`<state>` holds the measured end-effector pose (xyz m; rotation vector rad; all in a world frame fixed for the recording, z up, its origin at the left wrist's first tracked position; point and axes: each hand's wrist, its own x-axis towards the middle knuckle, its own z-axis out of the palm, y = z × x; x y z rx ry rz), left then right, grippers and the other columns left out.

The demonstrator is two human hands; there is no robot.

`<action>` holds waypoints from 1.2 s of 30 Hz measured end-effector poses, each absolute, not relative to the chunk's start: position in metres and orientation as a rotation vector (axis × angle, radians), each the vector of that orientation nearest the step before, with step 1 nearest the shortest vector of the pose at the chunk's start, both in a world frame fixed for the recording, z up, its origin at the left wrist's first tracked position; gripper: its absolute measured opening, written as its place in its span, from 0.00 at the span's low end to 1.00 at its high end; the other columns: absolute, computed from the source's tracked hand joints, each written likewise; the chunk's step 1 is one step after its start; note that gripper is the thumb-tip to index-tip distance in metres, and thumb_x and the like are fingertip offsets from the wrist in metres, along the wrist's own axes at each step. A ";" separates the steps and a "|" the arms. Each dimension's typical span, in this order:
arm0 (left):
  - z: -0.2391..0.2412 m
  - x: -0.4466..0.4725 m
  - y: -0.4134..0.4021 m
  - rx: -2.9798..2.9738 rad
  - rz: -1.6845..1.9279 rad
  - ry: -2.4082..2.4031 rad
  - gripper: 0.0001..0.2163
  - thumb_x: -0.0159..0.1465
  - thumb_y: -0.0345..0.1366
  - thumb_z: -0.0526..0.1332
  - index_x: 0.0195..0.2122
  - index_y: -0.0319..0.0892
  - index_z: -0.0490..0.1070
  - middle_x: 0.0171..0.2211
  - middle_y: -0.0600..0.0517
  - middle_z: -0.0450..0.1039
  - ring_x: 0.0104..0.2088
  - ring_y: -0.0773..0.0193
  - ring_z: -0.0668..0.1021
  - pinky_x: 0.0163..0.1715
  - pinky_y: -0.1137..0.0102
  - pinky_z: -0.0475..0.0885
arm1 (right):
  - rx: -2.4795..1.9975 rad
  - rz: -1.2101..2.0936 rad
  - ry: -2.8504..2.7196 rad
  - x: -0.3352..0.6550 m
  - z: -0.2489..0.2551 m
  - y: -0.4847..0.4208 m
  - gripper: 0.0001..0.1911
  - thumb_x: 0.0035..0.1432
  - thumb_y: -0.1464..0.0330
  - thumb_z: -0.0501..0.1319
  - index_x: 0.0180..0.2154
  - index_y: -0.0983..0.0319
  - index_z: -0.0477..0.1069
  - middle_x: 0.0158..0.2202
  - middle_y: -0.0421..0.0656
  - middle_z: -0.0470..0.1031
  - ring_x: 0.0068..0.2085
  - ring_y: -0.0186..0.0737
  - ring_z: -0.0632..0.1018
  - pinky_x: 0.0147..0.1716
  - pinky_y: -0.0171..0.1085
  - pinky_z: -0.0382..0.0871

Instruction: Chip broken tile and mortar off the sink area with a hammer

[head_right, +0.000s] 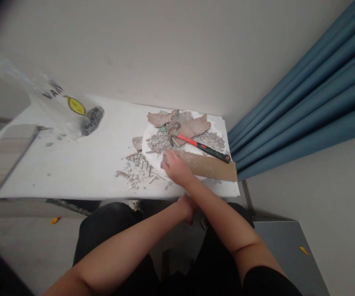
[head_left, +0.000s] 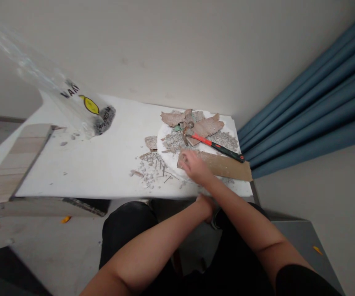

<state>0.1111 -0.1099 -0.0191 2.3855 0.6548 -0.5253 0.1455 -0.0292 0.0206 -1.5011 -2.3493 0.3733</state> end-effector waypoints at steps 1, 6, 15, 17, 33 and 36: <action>-0.017 0.112 -0.109 2.382 -0.628 0.637 0.27 0.52 0.40 0.73 0.53 0.36 0.75 0.52 0.36 0.77 0.54 0.40 0.76 0.57 0.52 0.69 | -1.610 0.334 -2.297 0.160 0.025 -0.022 0.13 0.71 0.67 0.50 0.51 0.65 0.68 0.49 0.52 0.72 0.49 0.44 0.73 0.50 0.38 0.65; -0.008 0.112 -0.108 2.401 -0.815 0.605 0.26 0.57 0.42 0.70 0.55 0.37 0.74 0.50 0.37 0.78 0.50 0.45 0.79 0.52 0.55 0.72 | -2.113 0.135 -2.272 0.236 0.037 -0.006 0.12 0.69 0.69 0.52 0.47 0.64 0.72 0.50 0.53 0.73 0.47 0.48 0.75 0.48 0.40 0.66; -0.008 0.117 -0.107 2.363 -0.805 0.616 0.23 0.57 0.42 0.70 0.53 0.42 0.74 0.52 0.40 0.77 0.51 0.45 0.77 0.51 0.56 0.70 | -2.120 -0.009 -2.515 0.241 0.031 -0.008 0.15 0.70 0.69 0.49 0.47 0.65 0.73 0.52 0.54 0.72 0.46 0.47 0.77 0.46 0.39 0.67; -0.008 0.117 -0.107 2.362 -0.815 0.618 0.24 0.57 0.42 0.70 0.54 0.40 0.74 0.52 0.39 0.77 0.51 0.44 0.77 0.51 0.55 0.70 | -2.166 -0.055 -2.475 0.238 0.031 -0.007 0.16 0.70 0.68 0.48 0.48 0.66 0.73 0.52 0.55 0.72 0.46 0.48 0.77 0.44 0.39 0.68; 0.000 0.104 -0.109 2.364 -0.713 0.642 0.25 0.57 0.40 0.71 0.53 0.32 0.75 0.48 0.34 0.78 0.49 0.43 0.79 0.52 0.55 0.73 | -2.149 -0.067 -2.560 0.240 0.031 -0.006 0.17 0.71 0.69 0.46 0.49 0.66 0.72 0.54 0.56 0.70 0.43 0.47 0.79 0.41 0.40 0.69; 0.000 0.102 -0.109 2.397 -0.761 0.629 0.25 0.58 0.42 0.69 0.54 0.35 0.74 0.49 0.35 0.78 0.48 0.46 0.80 0.51 0.57 0.73 | -2.217 -0.098 -2.508 0.237 0.031 -0.006 0.19 0.71 0.69 0.45 0.50 0.69 0.71 0.54 0.59 0.70 0.45 0.49 0.78 0.41 0.40 0.69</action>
